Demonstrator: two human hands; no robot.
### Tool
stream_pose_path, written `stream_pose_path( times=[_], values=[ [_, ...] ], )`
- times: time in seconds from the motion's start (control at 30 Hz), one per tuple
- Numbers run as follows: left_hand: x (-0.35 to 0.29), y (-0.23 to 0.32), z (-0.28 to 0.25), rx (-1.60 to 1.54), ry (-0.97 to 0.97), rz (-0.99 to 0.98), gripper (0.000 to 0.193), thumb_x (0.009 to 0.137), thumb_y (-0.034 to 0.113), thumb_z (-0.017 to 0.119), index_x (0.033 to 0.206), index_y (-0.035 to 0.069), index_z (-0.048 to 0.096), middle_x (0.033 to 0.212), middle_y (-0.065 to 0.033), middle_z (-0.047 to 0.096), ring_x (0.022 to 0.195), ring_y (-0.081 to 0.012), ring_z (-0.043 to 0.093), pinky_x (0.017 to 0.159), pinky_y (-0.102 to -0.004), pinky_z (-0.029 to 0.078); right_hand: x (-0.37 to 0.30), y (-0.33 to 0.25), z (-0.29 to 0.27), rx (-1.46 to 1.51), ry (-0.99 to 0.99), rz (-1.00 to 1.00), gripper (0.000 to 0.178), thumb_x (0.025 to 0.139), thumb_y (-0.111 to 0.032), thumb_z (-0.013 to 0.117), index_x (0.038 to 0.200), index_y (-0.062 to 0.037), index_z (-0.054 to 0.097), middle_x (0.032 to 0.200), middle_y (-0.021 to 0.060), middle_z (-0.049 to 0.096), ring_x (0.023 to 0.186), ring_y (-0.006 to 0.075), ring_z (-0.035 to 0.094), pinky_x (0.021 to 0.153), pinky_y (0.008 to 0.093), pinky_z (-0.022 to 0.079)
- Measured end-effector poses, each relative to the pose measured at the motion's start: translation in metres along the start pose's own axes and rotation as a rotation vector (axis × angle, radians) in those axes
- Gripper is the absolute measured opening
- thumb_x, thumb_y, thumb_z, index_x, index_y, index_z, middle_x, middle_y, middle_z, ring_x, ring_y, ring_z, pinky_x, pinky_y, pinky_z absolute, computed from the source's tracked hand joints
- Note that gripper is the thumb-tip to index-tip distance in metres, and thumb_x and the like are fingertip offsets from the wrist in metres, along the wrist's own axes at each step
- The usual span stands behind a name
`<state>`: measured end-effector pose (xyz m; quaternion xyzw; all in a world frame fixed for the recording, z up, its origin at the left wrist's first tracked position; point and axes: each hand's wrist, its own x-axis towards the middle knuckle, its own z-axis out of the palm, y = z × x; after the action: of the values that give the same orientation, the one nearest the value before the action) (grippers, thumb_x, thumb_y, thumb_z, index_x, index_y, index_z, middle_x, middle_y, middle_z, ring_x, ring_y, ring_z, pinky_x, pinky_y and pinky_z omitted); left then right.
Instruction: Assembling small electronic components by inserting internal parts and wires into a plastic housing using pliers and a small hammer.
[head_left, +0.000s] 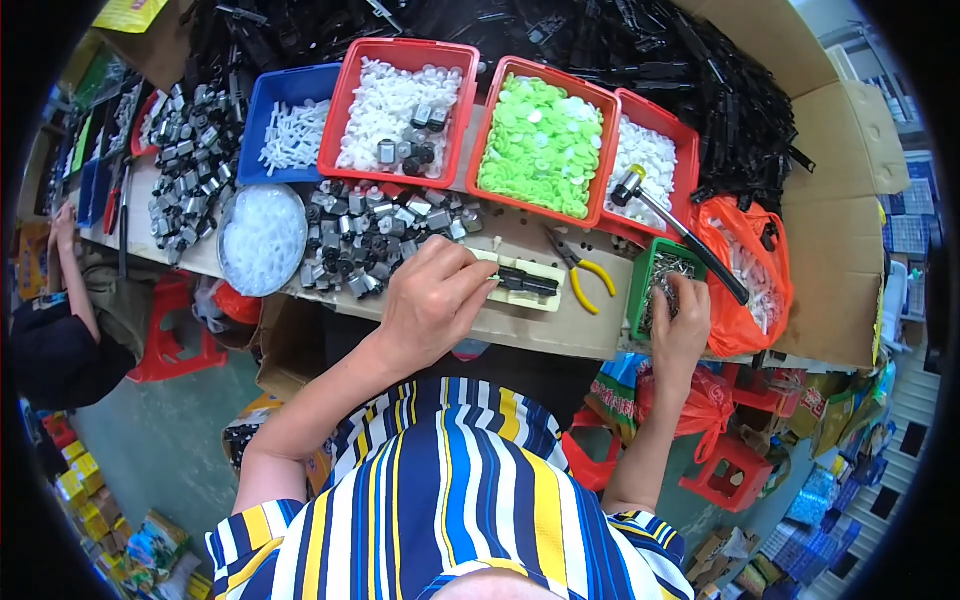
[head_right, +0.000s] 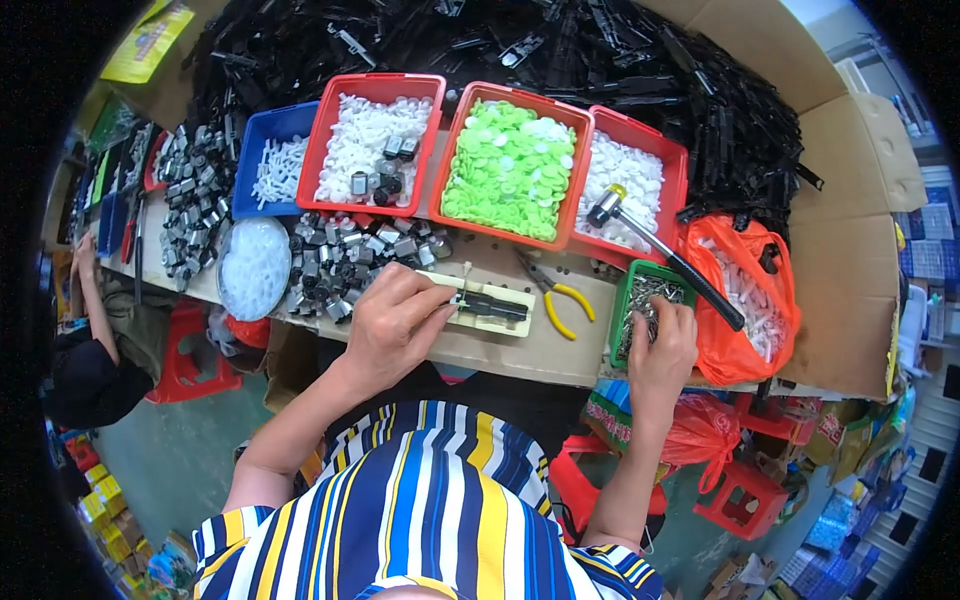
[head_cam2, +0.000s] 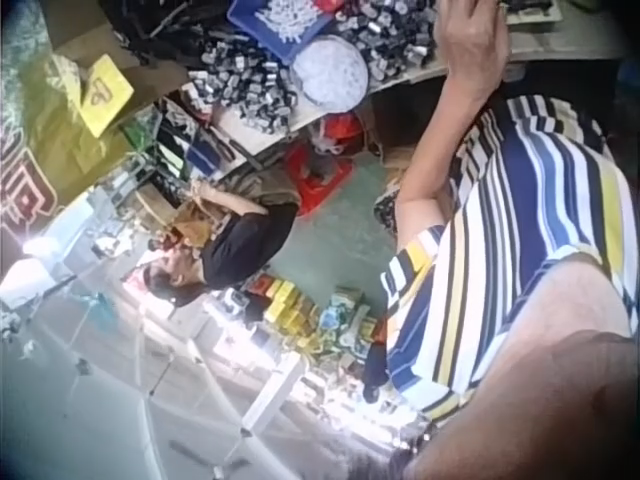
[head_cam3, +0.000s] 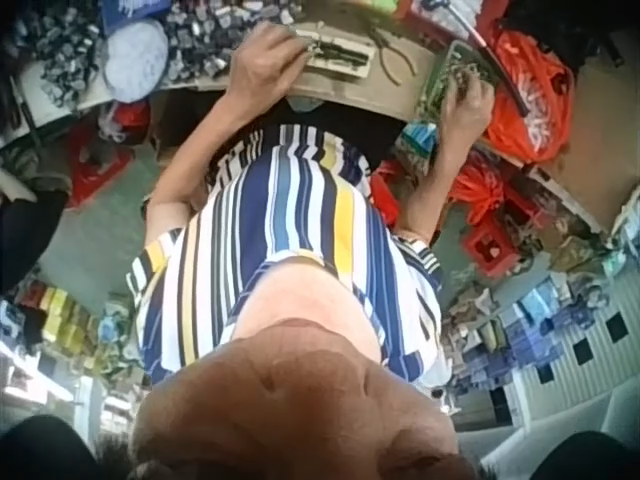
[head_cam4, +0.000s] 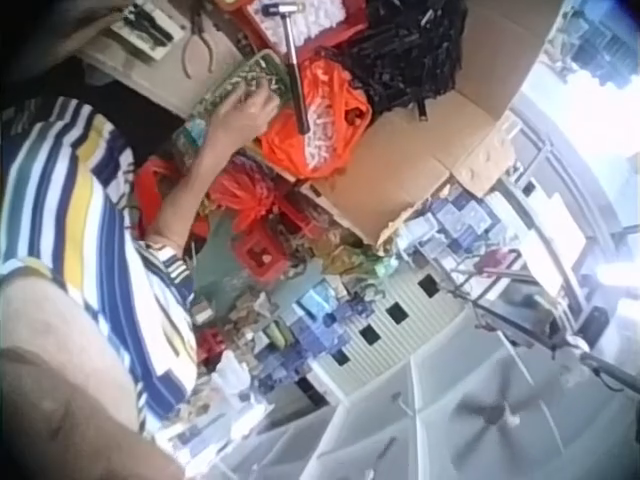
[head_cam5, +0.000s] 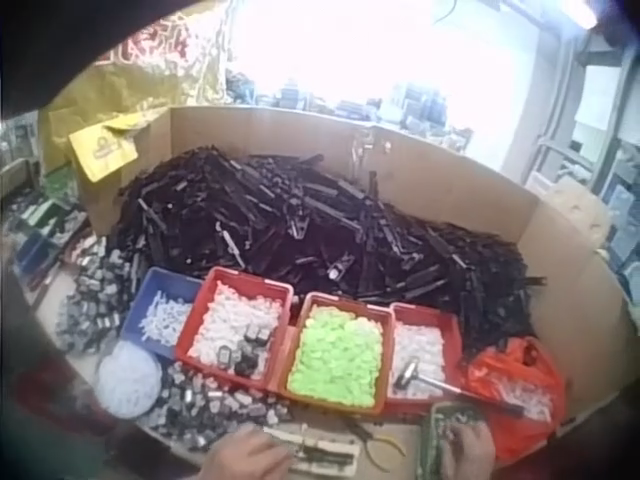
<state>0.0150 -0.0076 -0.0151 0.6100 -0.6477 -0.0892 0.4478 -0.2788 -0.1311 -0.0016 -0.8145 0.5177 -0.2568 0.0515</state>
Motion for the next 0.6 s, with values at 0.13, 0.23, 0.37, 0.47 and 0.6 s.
stream_pose_path(
  times=[0.13,0.23,0.37,0.47,0.6],
  values=[
    [0.021,0.000,0.007,-0.008,-0.040,0.074,0.020,0.075,0.000,0.078,0.095,0.000,0.072,0.085,-0.0103,0.063,0.083,-0.0282,0.060,0.071,-0.0383,0.050,-0.002,0.011,0.001,-0.116,-0.084,0.057,0.015,0.086,-0.003,0.070,0.100,0.0015,0.066,0.091,0.0185,0.059,0.088,0.0377,0.062,0.077,0.0465,0.048],
    [0.040,-0.001,0.018,-0.021,-0.036,0.148,0.020,0.075,0.000,0.077,0.095,0.001,0.072,0.086,-0.0100,0.063,0.084,-0.0283,0.059,0.073,-0.0388,0.050,0.004,0.011,0.001,-0.078,-0.088,0.023,0.010,0.086,0.000,0.070,0.094,0.0047,0.066,0.084,0.0162,0.061,0.073,0.0323,0.063,0.067,0.0407,0.049],
    [0.078,-0.002,0.037,0.001,-0.062,0.231,0.016,0.077,0.003,0.075,0.092,0.001,0.071,0.087,-0.0102,0.062,0.088,-0.0291,0.059,0.077,-0.0394,0.050,0.005,0.017,0.005,-0.014,-0.070,0.095,0.009,0.086,0.000,0.070,0.093,0.0042,0.066,0.085,0.0166,0.062,0.073,0.0320,0.063,0.067,0.0407,0.049],
    [0.112,0.000,0.055,0.076,-0.101,0.289,0.011,0.076,0.003,0.073,0.087,0.001,0.070,0.087,-0.0104,0.062,0.092,-0.0297,0.057,0.081,-0.0406,0.050,0.008,0.015,0.005,0.034,-0.027,0.089,0.008,0.084,-0.002,0.071,0.090,0.0011,0.066,0.086,0.0152,0.061,0.082,0.0358,0.062,0.070,0.0476,0.047],
    [0.156,-0.003,0.089,0.208,-0.139,0.397,0.007,0.074,0.001,0.069,0.081,0.002,0.069,0.091,-0.0108,0.062,0.097,-0.0300,0.056,0.082,-0.0418,0.049,0.009,0.021,0.006,-0.036,-0.029,0.022,0.009,0.084,-0.004,0.071,0.090,-0.0004,0.068,0.085,0.0131,0.061,0.085,0.0339,0.062,0.069,0.0463,0.046]
  ],
)
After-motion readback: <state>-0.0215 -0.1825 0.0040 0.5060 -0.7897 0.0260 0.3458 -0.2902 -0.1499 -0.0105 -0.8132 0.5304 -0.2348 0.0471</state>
